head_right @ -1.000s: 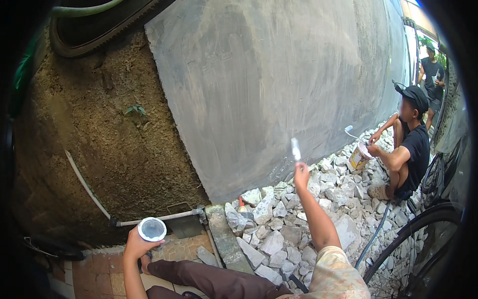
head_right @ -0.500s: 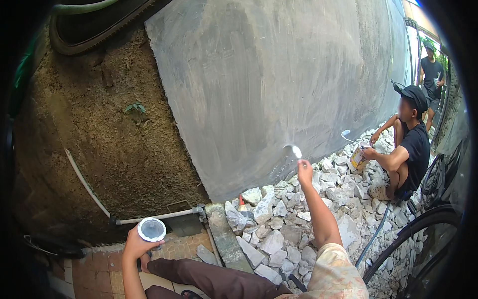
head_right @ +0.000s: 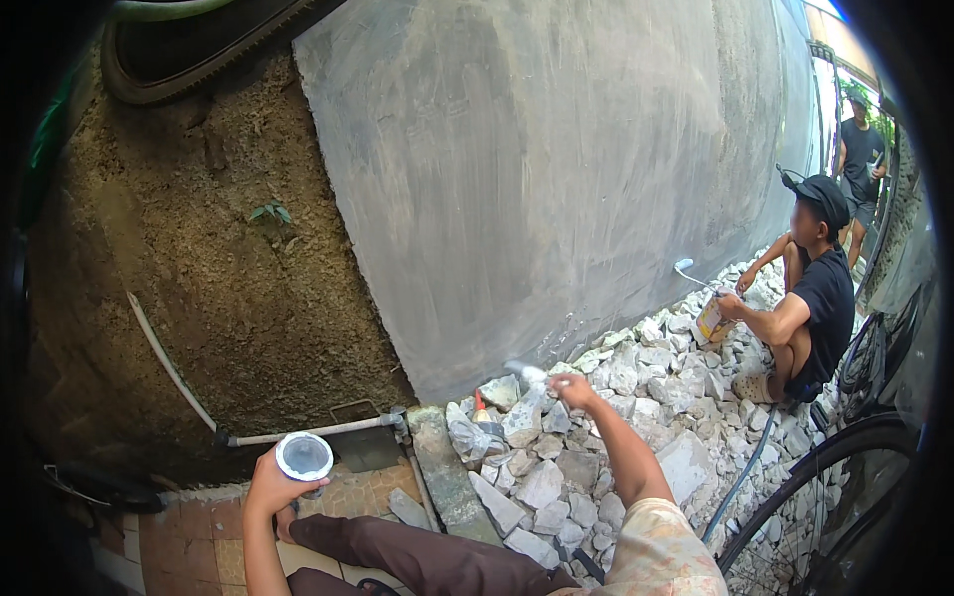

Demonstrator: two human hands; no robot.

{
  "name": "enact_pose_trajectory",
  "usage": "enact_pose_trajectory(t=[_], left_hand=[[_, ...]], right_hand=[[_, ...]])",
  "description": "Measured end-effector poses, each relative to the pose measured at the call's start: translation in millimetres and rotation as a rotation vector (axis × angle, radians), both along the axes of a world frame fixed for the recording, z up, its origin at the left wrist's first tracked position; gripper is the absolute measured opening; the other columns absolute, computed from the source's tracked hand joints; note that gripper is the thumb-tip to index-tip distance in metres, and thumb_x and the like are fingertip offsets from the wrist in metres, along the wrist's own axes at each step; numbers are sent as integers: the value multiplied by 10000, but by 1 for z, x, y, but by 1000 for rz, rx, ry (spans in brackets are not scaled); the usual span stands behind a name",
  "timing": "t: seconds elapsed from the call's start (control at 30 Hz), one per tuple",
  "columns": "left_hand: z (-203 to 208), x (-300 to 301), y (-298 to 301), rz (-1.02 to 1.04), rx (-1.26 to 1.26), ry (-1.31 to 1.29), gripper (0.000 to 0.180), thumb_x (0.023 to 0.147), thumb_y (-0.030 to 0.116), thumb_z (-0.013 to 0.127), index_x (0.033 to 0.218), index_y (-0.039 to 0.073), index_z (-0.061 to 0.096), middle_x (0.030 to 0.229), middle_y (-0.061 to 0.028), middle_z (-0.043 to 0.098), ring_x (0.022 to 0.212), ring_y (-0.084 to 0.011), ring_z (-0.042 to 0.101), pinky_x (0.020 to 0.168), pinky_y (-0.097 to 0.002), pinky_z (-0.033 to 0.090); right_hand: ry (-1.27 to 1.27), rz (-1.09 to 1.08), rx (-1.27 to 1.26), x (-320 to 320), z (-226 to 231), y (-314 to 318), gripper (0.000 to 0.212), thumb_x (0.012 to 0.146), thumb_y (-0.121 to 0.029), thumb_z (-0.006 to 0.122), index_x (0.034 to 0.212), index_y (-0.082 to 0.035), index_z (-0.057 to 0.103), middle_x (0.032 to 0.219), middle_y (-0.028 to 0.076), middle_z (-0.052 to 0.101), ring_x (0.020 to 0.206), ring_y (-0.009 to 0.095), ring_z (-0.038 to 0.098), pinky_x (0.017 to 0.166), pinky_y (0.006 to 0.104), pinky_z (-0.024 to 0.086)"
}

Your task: Apply white paint to a concrete wall using a brush and roller.

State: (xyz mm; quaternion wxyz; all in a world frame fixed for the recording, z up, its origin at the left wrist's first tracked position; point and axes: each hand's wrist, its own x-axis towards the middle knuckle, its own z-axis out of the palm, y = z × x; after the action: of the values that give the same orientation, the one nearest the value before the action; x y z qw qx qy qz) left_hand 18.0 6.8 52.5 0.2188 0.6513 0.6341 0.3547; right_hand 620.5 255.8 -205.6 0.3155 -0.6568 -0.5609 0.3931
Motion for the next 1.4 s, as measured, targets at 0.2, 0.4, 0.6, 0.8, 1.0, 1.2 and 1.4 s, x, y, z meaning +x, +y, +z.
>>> enact_pose_trajectory(t=[0.2, 0.4, 0.6, 0.8, 1.0, 1.2, 1.4], left_hand=[[6, -4, -5, 30, -4, -20, 680, 601, 190, 1061, 1179, 3, 757, 1114, -97, 813, 1044, -200, 767, 965, -382, 597], [9, 2, -2, 6, -17, -94, 669, 611, 185, 1061, 1180, 2, 759, 1109, -95, 813, 1036, -191, 763, 965, -376, 597], [-1, 0, 4, -29, 1, -19, 682, 599, 203, 1069, 1174, 6, 760, 1108, -111, 814, 1029, -214, 771, 939, -379, 600], [-2, -7, -2, 11, 2, 20, 694, 596, 225, 1073, 1177, 10, 759, 1119, -117, 812, 1045, -218, 773, 955, -388, 597], [5, -5, -5, 34, 17, -51, 699, 579, 187, 1078, 1174, 6, 760, 1114, -99, 813, 1032, -199, 766, 952, -384, 598], [3, 0, 1, 4, -10, -97, 681, 582, 152, 1073, 1172, 10, 764, 1105, -87, 812, 1026, -187, 760, 951, -377, 600], [-2, -5, -5, 17, 4, 4, 705, 583, 246, 1081, 1167, 15, 761, 1123, -119, 810, 1047, -246, 776, 960, -406, 602]], right_hand=[[312, -734, 479, 44, 7, 67, 314, 1059, -348, 693, 1164, -61, 765, 953, 113, 745, 868, 215, 684, 814, 386, 536], [256, -489, 236, -8, -21, 38, 214, 1043, -261, 680, 1218, -143, 718, 802, 29, 666, 636, 144, 602, 546, 337, 476], [623, 114, -331, -60, 3, -32, 240, 1105, -318, 657, 1250, -129, 685, 723, -27, 524, 515, 102, 407, 463, 309, 322], [558, -721, 132, -6, -17, 28, 201, 1098, -278, 595, 1116, -105, 695, 706, 10, 551, 479, 147, 485, 409, 341, 389], [586, -698, 81, 0, -42, 47, 228, 1091, -385, 610, 1135, -167, 658, 721, -6, 535, 486, 128, 462, 409, 324, 353], [569, 88, -295, -54, -19, -28, 246, 1088, -270, 647, 1285, -158, 741, 739, -25, 535, 522, 100, 394, 477, 303, 345], [695, -673, 84, -27, -49, 20, 262, 1114, -394, 598, 1216, -160, 656, 746, -3, 575, 549, 131, 513, 454, 335, 418]])
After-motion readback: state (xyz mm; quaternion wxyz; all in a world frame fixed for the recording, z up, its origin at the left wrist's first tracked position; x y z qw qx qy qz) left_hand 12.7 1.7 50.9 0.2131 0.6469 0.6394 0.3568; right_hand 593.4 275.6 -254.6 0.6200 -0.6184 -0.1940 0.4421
